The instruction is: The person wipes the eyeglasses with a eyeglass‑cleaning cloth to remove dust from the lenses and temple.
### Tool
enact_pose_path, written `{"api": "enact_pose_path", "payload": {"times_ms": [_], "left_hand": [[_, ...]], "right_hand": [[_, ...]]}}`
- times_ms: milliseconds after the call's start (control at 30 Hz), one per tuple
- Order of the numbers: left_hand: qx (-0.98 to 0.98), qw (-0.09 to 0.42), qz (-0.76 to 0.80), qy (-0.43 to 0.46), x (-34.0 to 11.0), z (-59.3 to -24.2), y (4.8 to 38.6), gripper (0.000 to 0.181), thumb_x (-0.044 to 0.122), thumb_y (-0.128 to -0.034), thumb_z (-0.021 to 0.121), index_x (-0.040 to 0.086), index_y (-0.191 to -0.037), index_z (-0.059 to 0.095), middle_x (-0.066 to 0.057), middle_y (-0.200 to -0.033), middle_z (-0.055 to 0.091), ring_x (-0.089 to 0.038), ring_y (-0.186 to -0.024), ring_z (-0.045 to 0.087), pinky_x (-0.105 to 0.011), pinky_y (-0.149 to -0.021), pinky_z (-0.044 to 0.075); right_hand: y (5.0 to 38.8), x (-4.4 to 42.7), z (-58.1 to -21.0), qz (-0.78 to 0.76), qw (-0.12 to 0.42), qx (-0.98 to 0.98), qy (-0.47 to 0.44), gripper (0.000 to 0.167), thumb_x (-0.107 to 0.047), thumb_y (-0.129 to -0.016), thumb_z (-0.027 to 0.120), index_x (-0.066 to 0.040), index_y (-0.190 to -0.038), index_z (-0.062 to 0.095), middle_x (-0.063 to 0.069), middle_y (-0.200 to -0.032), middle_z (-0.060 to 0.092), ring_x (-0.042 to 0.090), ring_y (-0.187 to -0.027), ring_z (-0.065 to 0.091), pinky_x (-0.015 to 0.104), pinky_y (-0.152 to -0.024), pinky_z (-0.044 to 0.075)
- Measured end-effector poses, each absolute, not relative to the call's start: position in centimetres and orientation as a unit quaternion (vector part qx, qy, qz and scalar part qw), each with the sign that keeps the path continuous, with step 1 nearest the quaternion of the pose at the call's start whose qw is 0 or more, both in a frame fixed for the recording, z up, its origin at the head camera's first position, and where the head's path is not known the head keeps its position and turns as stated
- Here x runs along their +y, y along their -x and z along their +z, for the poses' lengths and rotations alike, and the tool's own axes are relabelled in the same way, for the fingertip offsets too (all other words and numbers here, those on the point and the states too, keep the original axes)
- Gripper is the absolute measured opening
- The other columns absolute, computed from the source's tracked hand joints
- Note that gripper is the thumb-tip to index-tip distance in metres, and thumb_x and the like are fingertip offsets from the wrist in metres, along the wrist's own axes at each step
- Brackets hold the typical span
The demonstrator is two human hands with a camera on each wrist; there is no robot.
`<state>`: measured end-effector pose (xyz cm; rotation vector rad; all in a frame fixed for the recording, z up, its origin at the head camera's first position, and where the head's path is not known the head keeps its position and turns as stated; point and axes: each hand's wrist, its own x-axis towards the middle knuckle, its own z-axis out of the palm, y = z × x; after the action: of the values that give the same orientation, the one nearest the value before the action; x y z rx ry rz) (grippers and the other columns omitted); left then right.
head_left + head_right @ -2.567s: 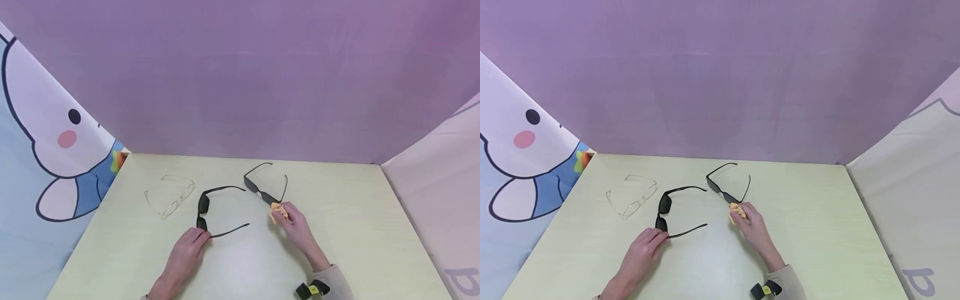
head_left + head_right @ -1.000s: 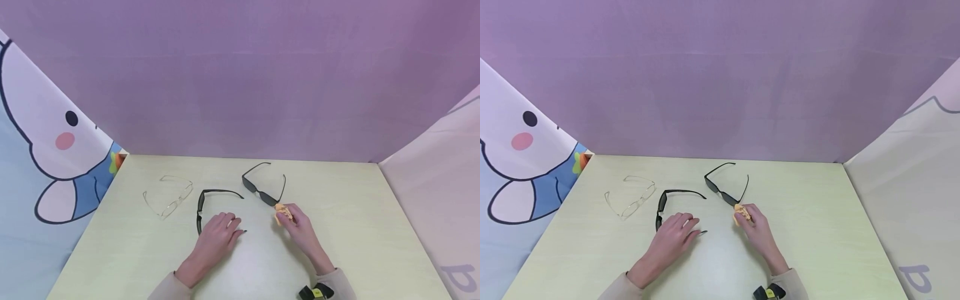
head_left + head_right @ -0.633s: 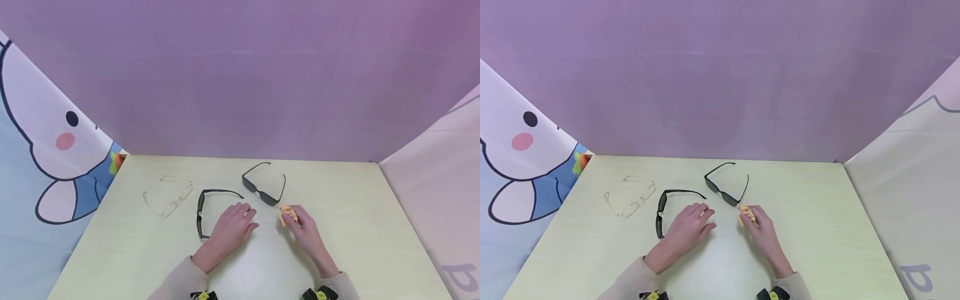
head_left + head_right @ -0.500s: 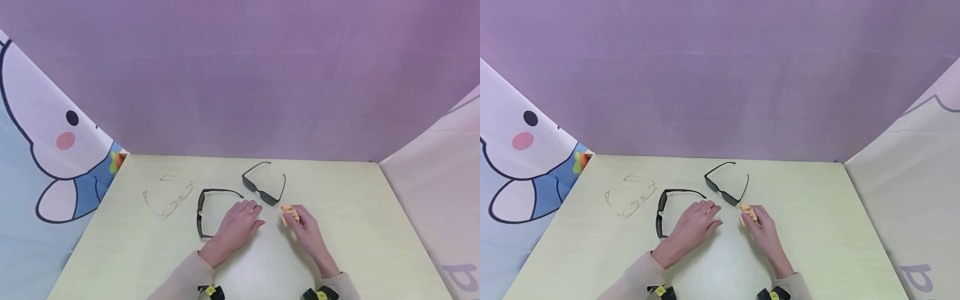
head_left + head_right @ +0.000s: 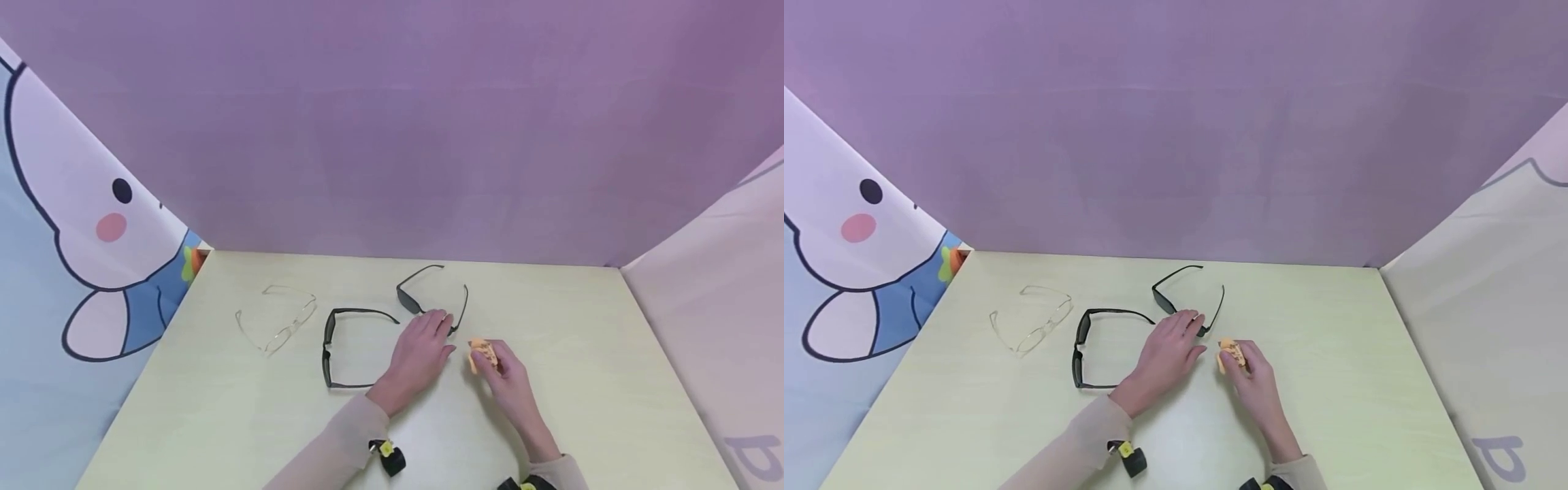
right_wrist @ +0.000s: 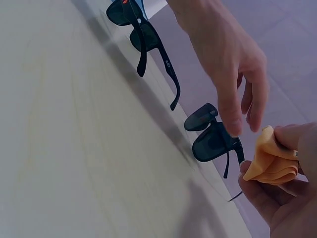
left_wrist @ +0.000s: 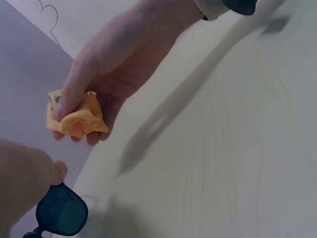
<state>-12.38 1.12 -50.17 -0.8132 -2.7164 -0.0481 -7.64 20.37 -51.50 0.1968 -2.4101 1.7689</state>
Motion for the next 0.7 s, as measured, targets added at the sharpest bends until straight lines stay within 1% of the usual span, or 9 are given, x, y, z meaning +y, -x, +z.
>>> {"api": "enact_pose_path", "payload": {"times_ms": [100, 200, 300, 367, 467, 567, 633, 700], "left_hand": [[-0.948, 0.155, 0.037, 0.275, 2.2, -50.7, 13.1, 0.054, 0.047, -0.1036, 0.058, 0.012, -0.144, 0.057, -0.002, -0.141, 0.058, -0.019, -0.134, 0.052, -0.034, -0.115, 0.043], [-0.945, 0.169, 0.080, 0.268, 3.2, -50.9, 13.7, 0.050, 0.049, -0.1041, 0.055, 0.014, -0.139, 0.060, 0.001, -0.134, 0.059, -0.016, -0.126, 0.053, -0.032, -0.111, 0.042], [-0.941, 0.190, 0.105, 0.260, 4.0, -51.1, 14.0, 0.046, 0.050, -0.1038, 0.055, 0.014, -0.130, 0.064, 0.004, -0.121, 0.058, -0.014, -0.112, 0.053, -0.031, -0.103, 0.041], [-0.939, 0.200, 0.110, 0.258, 4.5, -51.2, 14.1, 0.041, 0.050, -0.1030, 0.056, 0.015, -0.121, 0.067, 0.004, -0.113, 0.057, -0.014, -0.105, 0.052, -0.029, -0.098, 0.041], [-0.939, 0.203, 0.113, 0.255, 5.1, -51.3, 14.1, 0.031, 0.046, -0.1022, 0.059, 0.018, -0.110, 0.071, 0.005, -0.106, 0.055, -0.014, -0.099, 0.050, -0.029, -0.093, 0.041], [-0.940, 0.202, 0.115, 0.251, 5.3, -51.5, 14.0, 0.020, 0.039, -0.0976, 0.065, 0.022, -0.102, 0.073, 0.005, -0.102, 0.054, -0.013, -0.096, 0.049, -0.028, -0.090, 0.041], [-0.940, 0.208, 0.113, 0.248, 5.3, -51.5, 13.8, 0.014, 0.034, -0.0926, 0.070, 0.023, -0.099, 0.074, 0.005, -0.101, 0.055, -0.013, -0.095, 0.048, -0.028, -0.088, 0.041], [-0.939, 0.216, 0.108, 0.245, 5.2, -51.6, 13.7, 0.013, 0.031, -0.0877, 0.072, 0.022, -0.097, 0.074, 0.005, -0.099, 0.055, -0.014, -0.094, 0.049, -0.027, -0.087, 0.042]], "right_hand": [[7.6, 20.5, -51.5, 0.589, 0.080, -0.803, -0.052, 0.016, -0.008, -0.102, 0.064, 0.001, -0.114, 0.070, 0.011, -0.111, 0.065, 0.006, -0.088, 0.059, 0.018, -0.073, 0.053], [7.5, 20.8, -51.4, 0.592, 0.091, -0.800, -0.034, 0.016, -0.008, -0.102, 0.064, -0.001, -0.115, 0.070, 0.010, -0.111, 0.064, 0.006, -0.087, 0.058, 0.018, -0.072, 0.053], [7.3, 20.8, -51.5, 0.597, 0.097, -0.796, -0.021, 0.015, -0.007, -0.102, 0.064, -0.001, -0.114, 0.070, 0.010, -0.112, 0.064, 0.006, -0.088, 0.058, 0.017, -0.072, 0.053], [7.2, 20.9, -51.6, 0.601, 0.099, -0.793, -0.014, 0.015, -0.007, -0.102, 0.064, 0.000, -0.114, 0.070, 0.011, -0.112, 0.064, 0.005, -0.089, 0.058, 0.016, -0.072, 0.052], [7.1, 20.8, -51.7, 0.600, 0.098, -0.794, -0.011, 0.015, -0.008, -0.102, 0.064, -0.001, -0.114, 0.070, 0.010, -0.112, 0.064, 0.004, -0.089, 0.059, 0.015, -0.073, 0.052], [7.1, 20.7, -51.7, 0.603, 0.097, -0.792, -0.014, 0.016, -0.008, -0.102, 0.064, -0.001, -0.115, 0.070, 0.009, -0.112, 0.064, 0.005, -0.090, 0.059, 0.016, -0.073, 0.052], [7.1, 20.7, -51.7, 0.607, 0.098, -0.788, -0.018, 0.016, -0.008, -0.102, 0.064, 0.000, -0.115, 0.070, 0.009, -0.113, 0.064, 0.005, -0.090, 0.059, 0.016, -0.073, 0.052], [7.0, 20.6, -51.8, 0.612, 0.101, -0.784, -0.019, 0.016, -0.007, -0.102, 0.064, 0.000, -0.115, 0.070, 0.008, -0.113, 0.063, 0.005, -0.091, 0.059, 0.016, -0.073, 0.052]]}}
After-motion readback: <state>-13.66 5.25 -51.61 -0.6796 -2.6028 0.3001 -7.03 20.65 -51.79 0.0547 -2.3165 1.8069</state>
